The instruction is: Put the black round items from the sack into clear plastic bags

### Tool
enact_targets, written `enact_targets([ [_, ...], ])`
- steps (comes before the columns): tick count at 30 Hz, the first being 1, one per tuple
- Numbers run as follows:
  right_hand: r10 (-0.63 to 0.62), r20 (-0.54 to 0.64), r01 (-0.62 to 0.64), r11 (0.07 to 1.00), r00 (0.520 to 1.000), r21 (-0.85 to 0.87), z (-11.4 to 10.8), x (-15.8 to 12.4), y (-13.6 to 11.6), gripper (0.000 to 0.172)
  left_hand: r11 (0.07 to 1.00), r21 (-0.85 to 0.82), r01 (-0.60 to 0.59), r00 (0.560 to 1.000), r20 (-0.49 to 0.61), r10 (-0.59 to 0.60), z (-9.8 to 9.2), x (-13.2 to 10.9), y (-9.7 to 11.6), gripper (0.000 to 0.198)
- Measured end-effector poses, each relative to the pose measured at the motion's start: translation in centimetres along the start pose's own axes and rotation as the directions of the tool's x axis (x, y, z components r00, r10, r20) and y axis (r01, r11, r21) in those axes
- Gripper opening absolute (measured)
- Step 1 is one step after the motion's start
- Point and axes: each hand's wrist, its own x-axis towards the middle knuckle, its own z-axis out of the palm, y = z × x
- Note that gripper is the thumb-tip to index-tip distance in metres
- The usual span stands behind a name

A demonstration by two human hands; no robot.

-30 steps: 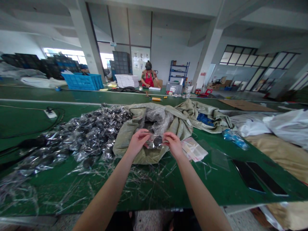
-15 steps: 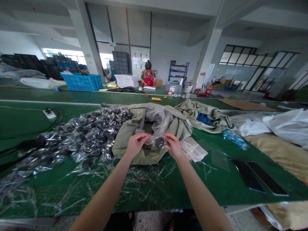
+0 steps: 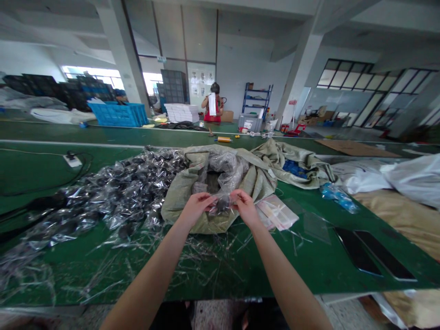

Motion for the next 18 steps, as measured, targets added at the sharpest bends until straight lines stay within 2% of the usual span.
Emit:
enact_targets([
  [7,-0.067,-0.025,0.068,0.998,0.997,0.012,-0.1,-0.1,0.3,0.018,0.997,-0.082,0.005,1.000,-0.026,-0.007,-0.7,0.1,-0.3,0.041],
  [13,-0.128,-0.052,0.126,0.992,0.990,-0.030,0.1,-0.1,0.6,0.017,0.994,-0.104,0.030,0.999,-0.009,-0.031,-0.2,-0.4,-0.3,0.039],
  [18,-0.217,-0.014,0.215,0.973,0.976,-0.085,0.0,-0.2,0.6,0.017,0.988,-0.156,0.009,0.994,-0.103,-0.026,0.5,-0.7,-0.2,0.044],
])
